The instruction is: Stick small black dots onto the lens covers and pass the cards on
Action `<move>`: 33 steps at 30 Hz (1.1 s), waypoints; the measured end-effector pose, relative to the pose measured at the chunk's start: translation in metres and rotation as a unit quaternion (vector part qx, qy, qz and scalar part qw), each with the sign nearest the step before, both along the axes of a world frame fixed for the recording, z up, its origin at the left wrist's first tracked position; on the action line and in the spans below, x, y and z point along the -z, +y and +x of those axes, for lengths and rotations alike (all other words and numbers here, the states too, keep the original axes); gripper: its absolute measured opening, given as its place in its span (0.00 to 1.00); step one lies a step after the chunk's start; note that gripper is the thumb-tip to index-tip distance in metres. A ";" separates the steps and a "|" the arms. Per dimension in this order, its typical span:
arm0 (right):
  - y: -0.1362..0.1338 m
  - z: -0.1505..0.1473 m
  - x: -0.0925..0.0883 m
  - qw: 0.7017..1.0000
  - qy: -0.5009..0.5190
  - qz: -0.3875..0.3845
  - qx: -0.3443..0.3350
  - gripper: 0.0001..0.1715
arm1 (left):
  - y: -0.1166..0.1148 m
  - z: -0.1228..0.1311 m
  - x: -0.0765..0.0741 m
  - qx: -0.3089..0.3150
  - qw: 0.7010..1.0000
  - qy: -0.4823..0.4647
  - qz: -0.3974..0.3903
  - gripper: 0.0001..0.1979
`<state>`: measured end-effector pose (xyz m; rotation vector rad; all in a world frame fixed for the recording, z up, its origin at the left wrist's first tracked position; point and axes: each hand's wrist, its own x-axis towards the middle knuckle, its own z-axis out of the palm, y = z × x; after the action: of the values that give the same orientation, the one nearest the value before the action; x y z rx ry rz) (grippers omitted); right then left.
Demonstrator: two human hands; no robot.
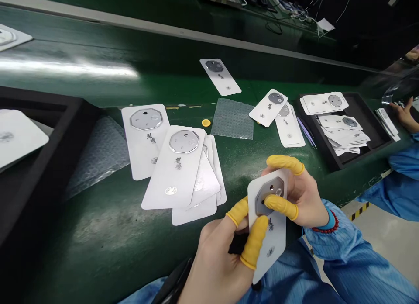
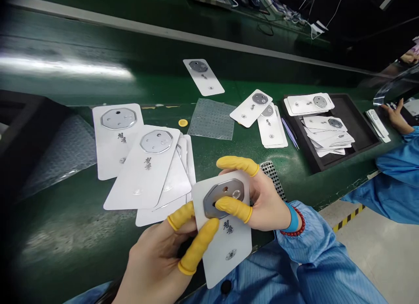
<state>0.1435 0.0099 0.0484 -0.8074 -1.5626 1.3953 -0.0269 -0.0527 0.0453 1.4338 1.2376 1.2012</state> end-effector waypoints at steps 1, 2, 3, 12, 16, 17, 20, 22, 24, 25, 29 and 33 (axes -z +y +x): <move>0.000 -0.001 0.000 1.000 0.003 0.001 0.001 0.26 | 0.001 -0.001 0.000 0.003 1.000 -0.008 0.006 0.06; 0.000 -0.002 0.000 1.000 0.004 0.003 0.000 0.26 | 0.003 -0.002 -0.001 0.005 1.000 -0.017 0.017 0.07; -0.001 -0.003 0.000 1.000 0.004 0.005 -0.001 0.26 | 0.005 -0.002 -0.001 0.006 0.999 -0.024 0.028 0.07; -0.004 -0.002 0.004 0.996 -0.058 0.070 -0.012 0.24 | 0.013 -0.002 0.002 -0.051 0.994 0.007 0.098 0.07; -0.006 -0.004 0.002 0.995 -0.063 0.078 -0.018 0.22 | 0.012 -0.003 0.006 -0.078 0.987 0.049 0.131 0.07; -0.006 -0.005 0.002 0.995 -0.061 0.075 -0.019 0.22 | 0.012 -0.003 0.006 -0.079 0.986 0.054 0.134 0.07; -0.006 -0.006 0.003 0.997 -0.050 0.063 -0.019 0.22 | 0.011 -0.002 0.007 -0.091 0.984 0.069 0.137 0.07; -0.005 -0.007 0.003 0.998 -0.040 0.051 -0.020 0.23 | 0.012 -0.002 0.007 -0.099 0.982 0.078 0.138 0.08; -0.004 -0.006 0.004 0.999 -0.027 0.036 -0.018 0.24 | 0.013 -0.004 0.006 -0.093 0.983 0.077 0.139 0.07; -0.004 -0.005 0.004 0.999 -0.021 0.029 -0.016 0.24 | 0.014 -0.005 0.006 -0.079 0.985 0.071 0.135 0.06; -0.003 -0.002 0.004 1.000 -0.016 0.017 -0.015 0.26 | 0.018 -0.008 0.003 -0.016 0.995 0.042 0.094 0.08; -0.004 -0.004 0.003 0.998 -0.037 0.038 -0.021 0.24 | 0.021 -0.010 0.001 -0.038 0.992 0.045 0.110 0.08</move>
<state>0.1399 0.0056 0.0458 -0.7919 -1.6878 1.3399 -0.0369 -0.0319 0.0439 1.6277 1.2616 1.3724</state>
